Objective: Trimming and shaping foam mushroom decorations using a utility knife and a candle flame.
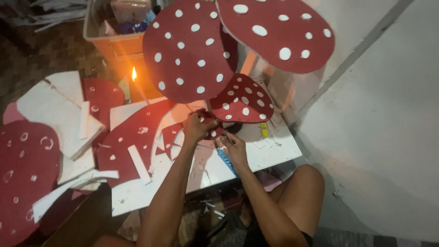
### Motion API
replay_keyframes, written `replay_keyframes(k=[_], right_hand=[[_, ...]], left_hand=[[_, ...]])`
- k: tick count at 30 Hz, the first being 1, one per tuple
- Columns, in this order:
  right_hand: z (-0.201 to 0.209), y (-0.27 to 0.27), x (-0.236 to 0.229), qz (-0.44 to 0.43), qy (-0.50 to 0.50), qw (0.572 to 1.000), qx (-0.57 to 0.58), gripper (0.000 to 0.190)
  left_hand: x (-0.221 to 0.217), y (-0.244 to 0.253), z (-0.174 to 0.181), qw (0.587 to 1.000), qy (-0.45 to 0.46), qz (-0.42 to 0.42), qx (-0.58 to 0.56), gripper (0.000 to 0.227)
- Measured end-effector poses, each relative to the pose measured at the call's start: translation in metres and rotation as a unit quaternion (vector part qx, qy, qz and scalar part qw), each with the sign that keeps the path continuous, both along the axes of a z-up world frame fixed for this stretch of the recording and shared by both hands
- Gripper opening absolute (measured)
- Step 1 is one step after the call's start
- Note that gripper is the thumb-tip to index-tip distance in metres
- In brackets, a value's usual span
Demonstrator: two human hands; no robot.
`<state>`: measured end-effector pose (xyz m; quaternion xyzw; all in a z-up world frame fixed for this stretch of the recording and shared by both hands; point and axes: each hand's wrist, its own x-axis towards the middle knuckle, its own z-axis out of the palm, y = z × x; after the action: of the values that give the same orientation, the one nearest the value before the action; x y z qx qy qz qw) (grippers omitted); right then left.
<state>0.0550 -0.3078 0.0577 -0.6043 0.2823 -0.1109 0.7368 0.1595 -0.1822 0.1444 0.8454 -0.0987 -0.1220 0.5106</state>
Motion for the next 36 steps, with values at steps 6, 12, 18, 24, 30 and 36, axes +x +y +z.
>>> replay_keyframes(k=[6, 12, 18, 24, 30, 36], right_hand=[[0.006, 0.006, -0.001, -0.015, 0.006, 1.0, 0.002, 0.038], [0.006, 0.007, -0.005, -0.019, 0.02, 1.0, 0.009, 0.042], [-0.023, -0.005, -0.015, -0.079, -0.001, 0.996, 0.026, 0.035], [-0.048, 0.012, -0.048, 0.042, 0.021, 0.982, -0.183, 0.023], [0.05, 0.13, 0.032, 0.163, -0.07, 0.916, -0.36, 0.027], [0.081, 0.188, 0.19, 0.035, -0.074, 0.943, -0.324, 0.031]], left_hand=[[0.003, -0.005, -0.002, 0.999, 0.034, 0.035, -0.013, 0.062], [0.013, -0.007, -0.031, 0.996, 0.037, 0.006, -0.077, 0.065], [0.031, 0.057, -0.071, 0.982, 0.052, 0.158, -0.087, 0.031], [-0.04, 0.122, -0.061, 0.94, -0.098, 0.306, -0.115, 0.027], [-0.048, 0.129, -0.199, 0.945, -0.087, 0.3, -0.098, 0.023], [-0.116, 0.137, -0.177, 0.968, 0.035, 0.242, -0.064, 0.034]])
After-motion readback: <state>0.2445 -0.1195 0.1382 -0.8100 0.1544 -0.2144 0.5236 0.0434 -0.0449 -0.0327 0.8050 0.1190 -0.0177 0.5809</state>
